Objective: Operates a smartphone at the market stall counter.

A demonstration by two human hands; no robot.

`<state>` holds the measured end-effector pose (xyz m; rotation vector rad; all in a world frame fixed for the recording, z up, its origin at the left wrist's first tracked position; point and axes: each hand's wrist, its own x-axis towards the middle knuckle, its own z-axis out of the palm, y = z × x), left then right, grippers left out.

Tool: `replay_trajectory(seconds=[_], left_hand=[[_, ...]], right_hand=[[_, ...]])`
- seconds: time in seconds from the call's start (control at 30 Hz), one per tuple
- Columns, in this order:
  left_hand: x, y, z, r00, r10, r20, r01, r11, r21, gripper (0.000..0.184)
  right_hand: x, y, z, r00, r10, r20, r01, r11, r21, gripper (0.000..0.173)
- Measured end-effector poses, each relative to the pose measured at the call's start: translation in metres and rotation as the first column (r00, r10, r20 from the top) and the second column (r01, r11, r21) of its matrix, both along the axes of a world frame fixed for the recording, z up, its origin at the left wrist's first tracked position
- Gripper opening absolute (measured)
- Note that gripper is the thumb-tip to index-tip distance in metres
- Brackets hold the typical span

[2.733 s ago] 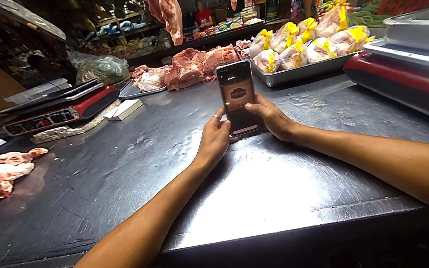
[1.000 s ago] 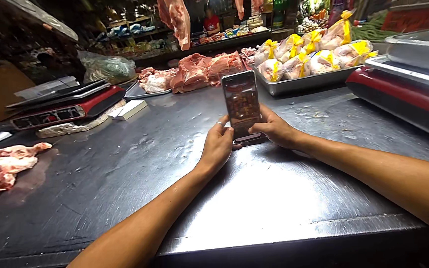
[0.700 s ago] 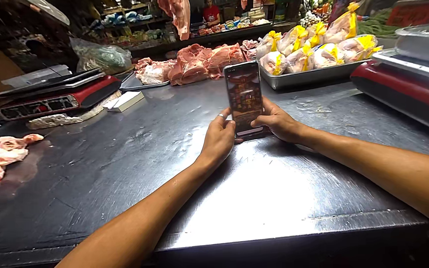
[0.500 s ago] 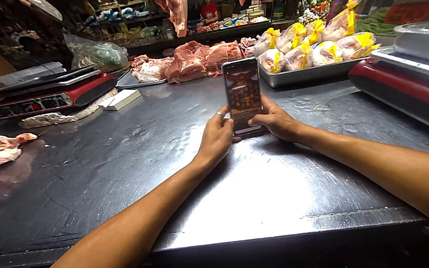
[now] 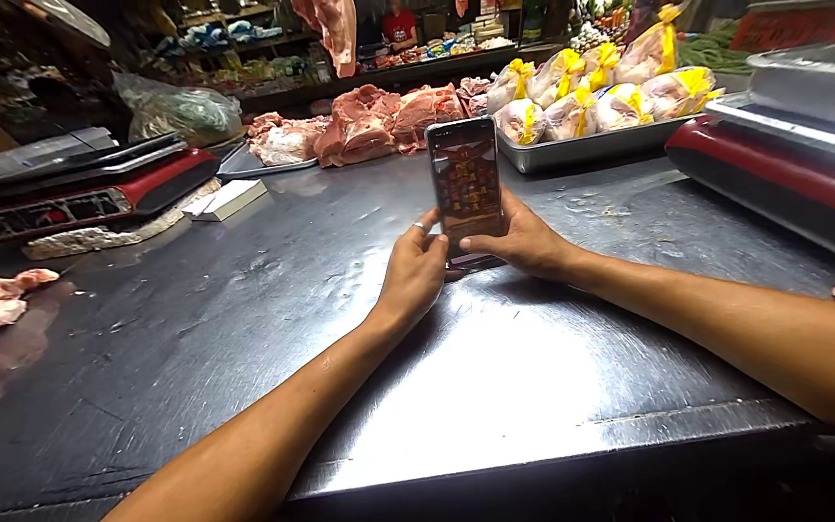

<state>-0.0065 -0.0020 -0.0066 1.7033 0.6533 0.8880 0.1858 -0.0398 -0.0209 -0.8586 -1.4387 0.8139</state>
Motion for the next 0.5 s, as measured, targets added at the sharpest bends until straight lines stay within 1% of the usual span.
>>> replay_trajectory(seconds=[0.07,0.13,0.27,0.5], left_hand=[[0.0048,0.0008,0.0019,0.999,0.030,0.022,-0.029,0.999,-0.032,0.042],[0.0076,0.0010,0.0036,0.998,0.049,0.034,-0.047,0.997,-0.054,0.041],[0.0076,0.0000,0.0050,0.998,0.056,0.043,-0.053,0.996,-0.073,0.040],[0.0071,-0.0017,0.0059,0.997,0.060,0.043,-0.056,0.995,-0.087,0.040]], right_hand=[[0.0024,-0.0004,0.0022,1.000,0.009,0.021,-0.008,1.000,-0.026,0.071],[0.0038,-0.0028,0.0054,0.998,-0.005,0.058,0.009,0.998,-0.055,0.065],[0.0054,-0.0046,0.0092,0.995,-0.025,0.094,0.030,0.998,-0.050,0.055],[0.0064,-0.0035,0.0081,0.999,-0.009,0.036,0.011,0.997,-0.074,0.052]])
